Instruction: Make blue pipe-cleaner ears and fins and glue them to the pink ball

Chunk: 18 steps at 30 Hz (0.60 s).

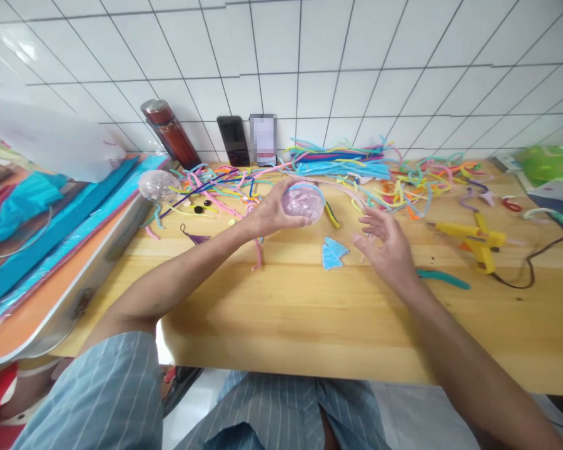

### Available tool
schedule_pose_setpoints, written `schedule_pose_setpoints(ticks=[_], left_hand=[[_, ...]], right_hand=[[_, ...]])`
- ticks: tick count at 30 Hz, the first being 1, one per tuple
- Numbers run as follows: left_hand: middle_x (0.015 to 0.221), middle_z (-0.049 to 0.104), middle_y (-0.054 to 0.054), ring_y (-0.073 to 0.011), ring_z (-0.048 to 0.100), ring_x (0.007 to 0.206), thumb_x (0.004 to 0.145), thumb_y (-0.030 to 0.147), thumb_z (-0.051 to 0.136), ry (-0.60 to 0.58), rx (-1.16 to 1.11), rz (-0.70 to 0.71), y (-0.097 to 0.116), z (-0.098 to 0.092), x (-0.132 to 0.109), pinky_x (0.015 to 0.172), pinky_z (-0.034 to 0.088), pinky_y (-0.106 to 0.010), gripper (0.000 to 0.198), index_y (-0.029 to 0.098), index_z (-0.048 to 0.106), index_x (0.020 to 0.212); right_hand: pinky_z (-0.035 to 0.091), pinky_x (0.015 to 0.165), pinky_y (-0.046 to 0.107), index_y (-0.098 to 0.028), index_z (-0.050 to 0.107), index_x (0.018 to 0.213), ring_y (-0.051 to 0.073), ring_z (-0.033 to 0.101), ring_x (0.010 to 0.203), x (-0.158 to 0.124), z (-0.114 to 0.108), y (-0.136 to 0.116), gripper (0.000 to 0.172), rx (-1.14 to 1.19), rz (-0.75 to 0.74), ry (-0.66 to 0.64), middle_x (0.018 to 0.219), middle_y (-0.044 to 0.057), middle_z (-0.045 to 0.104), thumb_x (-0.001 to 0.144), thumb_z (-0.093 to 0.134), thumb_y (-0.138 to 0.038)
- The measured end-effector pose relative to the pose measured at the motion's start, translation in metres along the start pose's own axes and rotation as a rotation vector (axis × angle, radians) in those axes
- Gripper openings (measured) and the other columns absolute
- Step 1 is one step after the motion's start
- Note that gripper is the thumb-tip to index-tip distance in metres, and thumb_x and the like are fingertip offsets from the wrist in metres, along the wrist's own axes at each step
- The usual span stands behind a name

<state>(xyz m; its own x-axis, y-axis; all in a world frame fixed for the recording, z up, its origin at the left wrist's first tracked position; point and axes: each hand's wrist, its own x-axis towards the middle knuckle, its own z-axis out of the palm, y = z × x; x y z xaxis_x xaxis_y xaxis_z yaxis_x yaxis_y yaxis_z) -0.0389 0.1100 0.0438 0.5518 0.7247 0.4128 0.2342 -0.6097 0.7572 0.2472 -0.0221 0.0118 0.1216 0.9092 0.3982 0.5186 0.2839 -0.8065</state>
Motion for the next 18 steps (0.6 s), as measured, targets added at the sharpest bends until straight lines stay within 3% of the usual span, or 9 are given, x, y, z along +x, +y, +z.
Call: schedule_pose_setpoints(ticks=[4,11,18], left_hand=[[0.153,0.061,-0.018,-0.0382,0.061,0.143,0.065,0.069,0.095,0.054,-0.036,-0.051,-0.015,0.001,-0.002,0.126,0.049,-0.056,0.106,0.022,0.051,0.149],[0.151,0.061,-0.022,-0.0378,0.061,0.143,0.067,0.058,0.095,0.000,-0.045,-0.050,-0.032,0.029,0.030,0.127,0.047,-0.057,0.102,0.014,0.051,0.148],[0.155,0.062,-0.021,-0.0394,0.057,0.148,0.063,0.054,0.100,0.023,-0.014,0.049,-0.048,0.043,0.039,0.131,0.043,-0.060,0.101,0.018,0.057,0.146]], right_hand=[[0.061,0.108,0.059,-0.025,0.061,0.142,0.033,0.073,0.130,-0.001,0.001,0.003,0.062,-0.014,0.018,-0.023,0.144,0.017,0.071,0.090,0.080,-0.053],[0.062,0.108,0.064,-0.025,0.067,0.136,0.036,0.075,0.128,0.000,0.002,0.006,0.056,-0.099,0.040,-0.120,0.140,0.016,0.076,0.090,0.080,-0.055],[0.064,0.105,0.064,-0.027,0.069,0.134,0.036,0.077,0.123,0.018,-0.002,-0.005,0.052,-0.223,-0.003,-0.206,0.137,0.014,0.078,0.092,0.080,-0.055]])
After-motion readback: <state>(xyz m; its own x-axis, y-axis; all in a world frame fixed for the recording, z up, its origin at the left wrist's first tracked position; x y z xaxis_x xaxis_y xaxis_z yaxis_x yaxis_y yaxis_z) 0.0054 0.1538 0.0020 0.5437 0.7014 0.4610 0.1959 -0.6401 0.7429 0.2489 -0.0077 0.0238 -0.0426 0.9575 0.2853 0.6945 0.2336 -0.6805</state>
